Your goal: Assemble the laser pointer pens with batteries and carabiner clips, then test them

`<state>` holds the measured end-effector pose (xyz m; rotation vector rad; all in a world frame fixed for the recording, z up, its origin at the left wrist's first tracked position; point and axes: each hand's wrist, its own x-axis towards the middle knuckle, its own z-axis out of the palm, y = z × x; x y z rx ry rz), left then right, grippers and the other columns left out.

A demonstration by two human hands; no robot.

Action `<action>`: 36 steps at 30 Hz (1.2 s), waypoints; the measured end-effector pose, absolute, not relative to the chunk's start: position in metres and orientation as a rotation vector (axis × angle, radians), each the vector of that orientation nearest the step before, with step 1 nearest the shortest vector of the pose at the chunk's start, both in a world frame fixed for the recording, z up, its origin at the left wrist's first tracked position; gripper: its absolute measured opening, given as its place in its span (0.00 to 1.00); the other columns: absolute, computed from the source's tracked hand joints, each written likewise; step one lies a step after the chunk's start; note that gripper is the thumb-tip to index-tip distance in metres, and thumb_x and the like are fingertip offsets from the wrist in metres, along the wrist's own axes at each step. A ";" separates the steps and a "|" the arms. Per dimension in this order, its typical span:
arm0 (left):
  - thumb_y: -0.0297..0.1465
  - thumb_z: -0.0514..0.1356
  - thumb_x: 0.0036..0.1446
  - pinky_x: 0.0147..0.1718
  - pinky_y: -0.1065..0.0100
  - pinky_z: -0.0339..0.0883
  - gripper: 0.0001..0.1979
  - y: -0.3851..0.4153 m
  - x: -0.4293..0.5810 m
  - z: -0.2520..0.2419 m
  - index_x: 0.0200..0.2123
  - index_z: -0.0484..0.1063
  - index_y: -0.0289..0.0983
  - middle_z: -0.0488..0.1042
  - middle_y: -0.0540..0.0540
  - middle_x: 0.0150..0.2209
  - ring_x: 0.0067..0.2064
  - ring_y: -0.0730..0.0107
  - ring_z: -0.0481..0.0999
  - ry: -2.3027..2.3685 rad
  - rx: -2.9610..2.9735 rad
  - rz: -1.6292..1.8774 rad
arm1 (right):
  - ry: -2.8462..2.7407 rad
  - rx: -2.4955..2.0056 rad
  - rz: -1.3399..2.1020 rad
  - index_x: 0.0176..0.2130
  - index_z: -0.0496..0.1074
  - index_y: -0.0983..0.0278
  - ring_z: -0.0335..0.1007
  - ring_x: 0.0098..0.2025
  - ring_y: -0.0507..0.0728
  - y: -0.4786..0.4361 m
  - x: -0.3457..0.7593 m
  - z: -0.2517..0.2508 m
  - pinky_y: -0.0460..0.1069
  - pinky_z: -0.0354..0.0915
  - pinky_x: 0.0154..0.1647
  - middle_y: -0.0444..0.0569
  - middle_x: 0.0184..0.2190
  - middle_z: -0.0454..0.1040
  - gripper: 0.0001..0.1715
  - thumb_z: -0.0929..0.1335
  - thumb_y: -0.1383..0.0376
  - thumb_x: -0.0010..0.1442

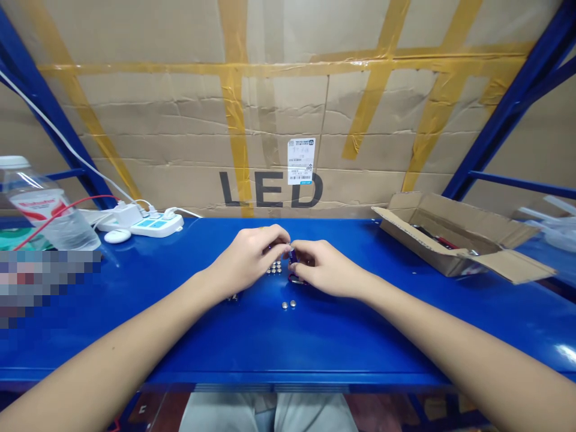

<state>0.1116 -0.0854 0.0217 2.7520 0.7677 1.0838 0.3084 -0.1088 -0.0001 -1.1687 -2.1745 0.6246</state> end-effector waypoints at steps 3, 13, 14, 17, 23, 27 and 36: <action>0.27 0.58 0.62 0.34 0.74 0.67 0.03 -0.086 0.113 0.020 0.37 0.71 0.37 0.77 0.52 0.33 0.33 0.75 0.75 0.723 2.807 1.100 | -2.179 -1.156 0.636 0.36 0.71 0.64 0.67 0.29 0.52 -0.109 0.309 0.000 0.46 0.59 0.29 0.45 0.28 0.75 0.06 0.64 0.69 0.57; 0.26 0.55 0.63 0.38 0.70 0.67 0.06 -0.088 0.110 0.018 0.40 0.72 0.37 0.77 0.49 0.37 0.37 0.71 0.76 0.635 2.928 1.022 | -2.119 -1.086 0.597 0.34 0.72 0.65 0.67 0.30 0.52 -0.104 0.309 -0.002 0.46 0.60 0.31 0.43 0.28 0.73 0.08 0.63 0.72 0.55; 0.26 0.55 0.63 0.38 0.70 0.67 0.06 -0.089 0.110 0.018 0.40 0.71 0.37 0.77 0.48 0.37 0.37 0.71 0.76 0.638 2.919 1.014 | -2.122 -1.075 0.570 0.33 0.72 0.65 0.66 0.30 0.52 -0.104 0.309 -0.001 0.46 0.60 0.31 0.43 0.28 0.73 0.09 0.63 0.73 0.55; 0.26 0.54 0.62 0.34 0.70 0.65 0.06 -0.092 0.109 0.020 0.40 0.70 0.37 0.76 0.49 0.35 0.34 0.72 0.74 0.714 2.889 0.950 | -2.125 -1.051 0.485 0.33 0.73 0.65 0.67 0.32 0.52 -0.102 0.311 0.001 0.46 0.61 0.34 0.44 0.30 0.74 0.12 0.63 0.76 0.53; 0.27 0.55 0.58 0.29 0.70 0.59 0.04 -0.104 0.108 0.033 0.31 0.69 0.38 0.72 0.52 0.26 0.27 0.73 0.69 0.758 2.957 0.549 | -2.133 -1.068 0.312 0.35 0.75 0.63 0.70 0.38 0.53 -0.097 0.317 0.003 0.48 0.62 0.42 0.47 0.37 0.77 0.18 0.62 0.79 0.52; 0.33 0.59 0.57 0.30 0.69 0.59 0.04 -0.109 0.109 0.033 0.31 0.71 0.39 0.74 0.51 0.28 0.30 0.70 0.72 0.722 2.949 0.166 | -2.149 -1.093 0.230 0.35 0.75 0.63 0.70 0.38 0.53 -0.095 0.320 0.002 0.48 0.62 0.42 0.47 0.37 0.76 0.17 0.63 0.78 0.53; 0.31 0.57 0.60 0.34 0.69 0.61 0.06 -0.105 0.111 0.022 0.32 0.73 0.40 0.76 0.49 0.33 0.35 0.68 0.73 0.723 2.821 -0.024 | -2.217 -1.102 0.171 0.37 0.75 0.64 0.69 0.38 0.54 -0.096 0.320 0.002 0.48 0.62 0.42 0.49 0.38 0.76 0.18 0.62 0.79 0.53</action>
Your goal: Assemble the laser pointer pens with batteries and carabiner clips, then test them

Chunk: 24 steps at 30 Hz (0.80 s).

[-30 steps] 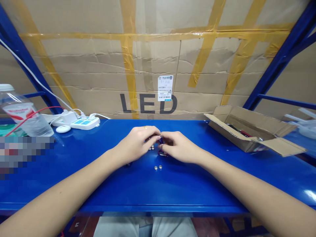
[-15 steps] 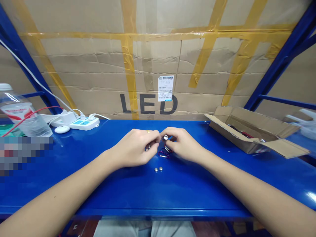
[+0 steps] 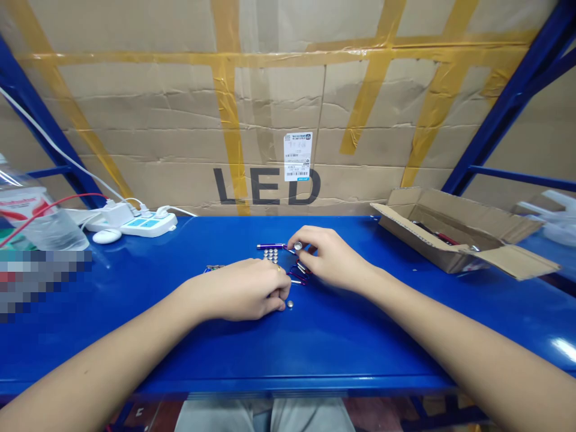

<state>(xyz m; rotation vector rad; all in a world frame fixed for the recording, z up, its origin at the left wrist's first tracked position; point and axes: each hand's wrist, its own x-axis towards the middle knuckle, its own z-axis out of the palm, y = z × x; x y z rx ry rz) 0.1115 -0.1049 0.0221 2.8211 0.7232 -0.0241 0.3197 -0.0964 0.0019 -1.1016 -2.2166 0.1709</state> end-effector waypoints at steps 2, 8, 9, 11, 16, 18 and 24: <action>0.31 0.57 0.59 0.31 0.70 0.60 0.05 -0.105 0.111 0.024 0.31 0.72 0.40 0.75 0.50 0.31 0.33 0.69 0.72 0.778 2.758 -0.068 | -2.225 -1.105 0.176 0.38 0.75 0.64 0.69 0.38 0.54 -0.097 0.319 0.002 0.48 0.62 0.42 0.49 0.38 0.76 0.17 0.62 0.78 0.53; 0.31 0.61 0.50 0.27 0.71 0.59 0.02 -0.108 0.110 0.033 0.28 0.70 0.40 0.73 0.52 0.27 0.31 0.69 0.70 0.891 2.632 -0.245 | -2.248 -1.089 0.173 0.38 0.74 0.64 0.69 0.38 0.55 -0.100 0.318 0.002 0.49 0.61 0.42 0.49 0.37 0.75 0.16 0.62 0.78 0.54; 0.31 0.61 0.49 0.27 0.71 0.59 0.02 -0.108 0.111 0.033 0.27 0.70 0.40 0.73 0.52 0.27 0.30 0.69 0.70 0.902 2.627 -0.252 | -2.250 -1.089 0.173 0.38 0.74 0.64 0.68 0.38 0.55 -0.101 0.318 0.002 0.49 0.61 0.42 0.49 0.37 0.75 0.16 0.62 0.77 0.55; 0.31 0.62 0.49 0.26 0.71 0.58 0.03 -0.109 0.111 0.033 0.26 0.70 0.40 0.73 0.53 0.25 0.29 0.69 0.70 0.912 2.609 -0.255 | -2.256 -1.091 0.172 0.38 0.74 0.64 0.68 0.38 0.55 -0.101 0.317 0.002 0.49 0.61 0.41 0.49 0.37 0.75 0.16 0.62 0.77 0.55; 0.32 0.60 0.53 0.22 0.72 0.56 0.06 -0.107 0.110 0.031 0.25 0.69 0.39 0.71 0.54 0.22 0.24 0.73 0.67 0.835 2.547 -0.206 | -2.281 -1.087 0.144 0.37 0.73 0.64 0.68 0.36 0.55 -0.100 0.318 0.004 0.48 0.59 0.39 0.49 0.35 0.75 0.14 0.62 0.76 0.54; 0.33 0.59 0.56 0.22 0.71 0.56 0.07 -0.104 0.110 0.030 0.26 0.69 0.38 0.71 0.53 0.23 0.23 0.74 0.67 0.784 2.593 -0.069 | -2.285 -1.089 0.131 0.36 0.73 0.64 0.67 0.36 0.54 -0.101 0.319 0.005 0.48 0.58 0.38 0.48 0.34 0.75 0.14 0.63 0.76 0.54; 0.32 0.55 0.62 0.31 0.71 0.62 0.07 -0.087 0.112 0.022 0.35 0.72 0.37 0.75 0.51 0.27 0.29 0.73 0.72 0.841 2.815 0.778 | -2.223 -1.206 0.259 0.31 0.71 0.64 0.65 0.31 0.53 -0.103 0.325 0.010 0.47 0.55 0.31 0.47 0.29 0.75 0.07 0.64 0.72 0.55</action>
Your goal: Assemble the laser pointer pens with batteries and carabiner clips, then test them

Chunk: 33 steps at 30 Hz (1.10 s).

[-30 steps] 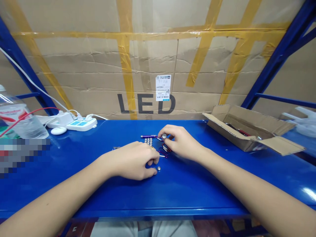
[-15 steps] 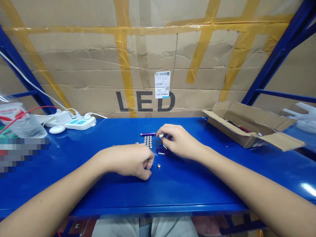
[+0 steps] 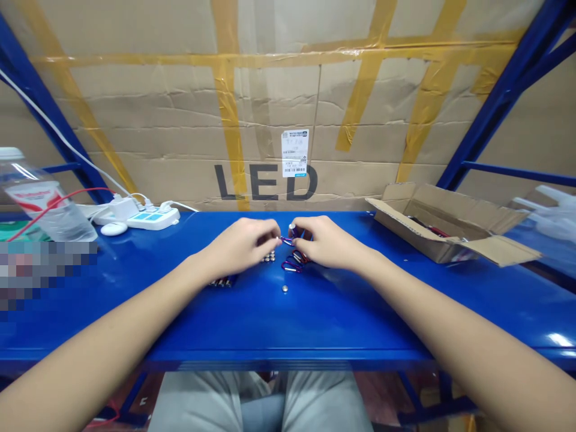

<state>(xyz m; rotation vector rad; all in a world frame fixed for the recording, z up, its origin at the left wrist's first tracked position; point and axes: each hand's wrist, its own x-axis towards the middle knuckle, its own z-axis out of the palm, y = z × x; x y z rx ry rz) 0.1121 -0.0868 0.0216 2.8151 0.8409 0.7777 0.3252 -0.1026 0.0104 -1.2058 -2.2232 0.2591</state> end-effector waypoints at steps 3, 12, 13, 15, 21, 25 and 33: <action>0.33 0.58 0.61 0.30 0.72 0.64 0.07 -0.082 0.115 0.013 0.35 0.73 0.37 0.76 0.51 0.28 0.27 0.75 0.72 0.872 2.716 1.101 | -2.181 -1.234 0.326 0.31 0.71 0.64 0.65 0.31 0.53 -0.102 0.325 0.006 0.47 0.55 0.30 0.47 0.28 0.74 0.05 0.65 0.70 0.55; 0.30 0.59 0.60 0.32 0.72 0.67 0.05 -0.085 0.122 -0.001 0.33 0.74 0.37 0.77 0.50 0.29 0.30 0.75 0.73 0.874 2.649 1.244 | -2.165 -1.186 0.421 0.30 0.70 0.65 0.65 0.30 0.52 -0.105 0.313 -0.004 0.46 0.55 0.29 0.46 0.26 0.73 0.05 0.65 0.67 0.54; 0.31 0.59 0.60 0.32 0.72 0.67 0.05 -0.085 0.122 -0.002 0.33 0.74 0.37 0.77 0.50 0.29 0.29 0.74 0.74 0.872 2.626 1.255 | -2.161 -1.180 0.416 0.31 0.70 0.65 0.65 0.29 0.52 -0.106 0.312 -0.004 0.46 0.55 0.29 0.46 0.26 0.73 0.05 0.65 0.67 0.54; 0.31 0.59 0.60 0.30 0.72 0.68 0.05 -0.085 0.122 -0.003 0.33 0.73 0.37 0.76 0.50 0.27 0.27 0.74 0.74 0.866 2.546 1.264 | -2.163 -1.173 0.408 0.31 0.70 0.65 0.65 0.29 0.52 -0.107 0.312 -0.003 0.46 0.55 0.29 0.45 0.26 0.73 0.05 0.65 0.68 0.54; 0.30 0.56 0.62 0.28 0.71 0.70 0.06 -0.086 0.122 -0.006 0.37 0.72 0.36 0.75 0.50 0.27 0.23 0.75 0.74 0.787 2.380 1.235 | -2.201 -1.145 0.390 0.31 0.71 0.65 0.65 0.29 0.52 -0.108 0.311 -0.004 0.46 0.56 0.30 0.46 0.26 0.74 0.06 0.64 0.70 0.53; 0.29 0.55 0.63 0.34 0.69 0.71 0.08 -0.087 0.121 -0.003 0.38 0.74 0.36 0.77 0.48 0.31 0.30 0.74 0.75 0.741 2.582 1.236 | -2.165 -1.123 0.426 0.32 0.72 0.66 0.67 0.31 0.53 -0.108 0.309 -0.005 0.46 0.57 0.31 0.47 0.28 0.74 0.06 0.64 0.69 0.53; 0.27 0.54 0.60 0.37 0.69 0.68 0.09 -0.090 0.119 -0.001 0.43 0.72 0.36 0.75 0.45 0.38 0.37 0.71 0.73 0.729 2.780 1.204 | -2.122 -1.162 0.360 0.30 0.71 0.66 0.67 0.31 0.53 -0.105 0.310 -0.004 0.46 0.58 0.32 0.47 0.28 0.74 0.06 0.65 0.67 0.55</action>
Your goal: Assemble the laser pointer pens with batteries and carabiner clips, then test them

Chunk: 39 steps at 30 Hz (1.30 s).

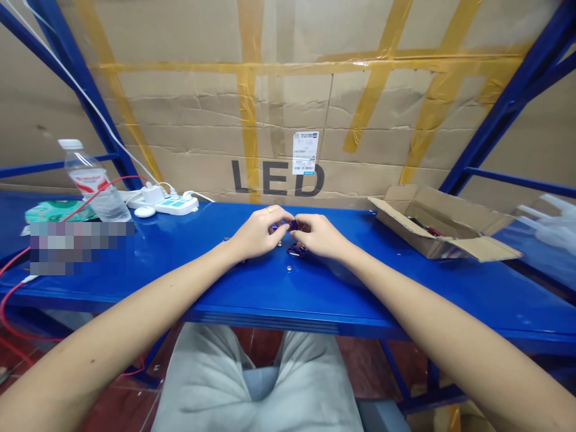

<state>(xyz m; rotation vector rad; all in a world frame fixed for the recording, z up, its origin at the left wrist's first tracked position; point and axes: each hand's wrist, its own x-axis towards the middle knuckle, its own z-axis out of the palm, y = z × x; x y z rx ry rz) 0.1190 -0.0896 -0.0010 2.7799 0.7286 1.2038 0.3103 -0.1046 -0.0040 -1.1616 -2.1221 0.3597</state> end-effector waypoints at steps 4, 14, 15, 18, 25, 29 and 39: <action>0.26 0.56 0.56 0.34 0.69 0.65 0.05 -0.093 0.117 0.001 0.37 0.71 0.35 0.72 0.47 0.33 0.32 0.72 0.70 0.757 2.808 1.159 | -2.059 -1.196 0.330 0.31 0.71 0.65 0.67 0.30 0.52 -0.100 0.317 -0.002 0.46 0.58 0.32 0.46 0.28 0.75 0.06 0.64 0.69 0.54; 0.28 0.59 0.52 0.32 0.70 0.63 0.08 -0.108 0.118 0.004 0.37 0.75 0.36 0.75 0.50 0.30 0.31 0.71 0.72 0.573 2.875 0.365 | -2.039 -1.247 0.226 0.31 0.72 0.66 0.67 0.29 0.53 -0.099 0.324 0.002 0.47 0.58 0.32 0.47 0.28 0.76 0.08 0.64 0.72 0.52; 0.28 0.60 0.51 0.32 0.70 0.63 0.09 -0.109 0.119 0.004 0.37 0.75 0.36 0.75 0.49 0.31 0.31 0.71 0.72 0.583 2.870 0.345 | -2.050 -1.239 0.221 0.31 0.72 0.66 0.67 0.30 0.52 -0.100 0.323 0.002 0.47 0.57 0.32 0.47 0.29 0.76 0.07 0.64 0.72 0.52; 0.27 0.60 0.51 0.32 0.70 0.63 0.11 -0.108 0.118 0.004 0.40 0.76 0.36 0.76 0.48 0.32 0.32 0.70 0.72 0.596 2.831 0.306 | -2.084 -1.224 0.211 0.31 0.71 0.65 0.66 0.30 0.52 -0.101 0.321 0.001 0.47 0.57 0.31 0.47 0.29 0.75 0.07 0.63 0.71 0.53; 0.26 0.59 0.53 0.34 0.71 0.64 0.07 -0.106 0.119 0.006 0.35 0.76 0.37 0.75 0.49 0.32 0.33 0.72 0.72 0.536 2.741 0.221 | -2.116 -1.191 0.220 0.31 0.71 0.65 0.67 0.32 0.53 -0.101 0.318 -0.001 0.47 0.57 0.33 0.47 0.30 0.75 0.05 0.65 0.70 0.54; 0.29 0.59 0.53 0.28 0.72 0.63 0.05 -0.107 0.119 0.010 0.34 0.73 0.36 0.74 0.50 0.30 0.30 0.73 0.71 0.699 2.580 0.126 | -2.105 -1.171 0.232 0.33 0.71 0.65 0.68 0.34 0.54 -0.102 0.317 -0.003 0.47 0.58 0.35 0.48 0.32 0.76 0.05 0.65 0.70 0.55; 0.28 0.57 0.57 0.31 0.70 0.62 0.05 -0.092 0.113 0.003 0.34 0.73 0.36 0.75 0.50 0.29 0.30 0.72 0.71 0.828 2.806 0.755 | -2.189 -1.199 0.224 0.33 0.72 0.65 0.68 0.33 0.53 -0.104 0.318 -0.004 0.46 0.57 0.32 0.48 0.32 0.76 0.04 0.66 0.69 0.56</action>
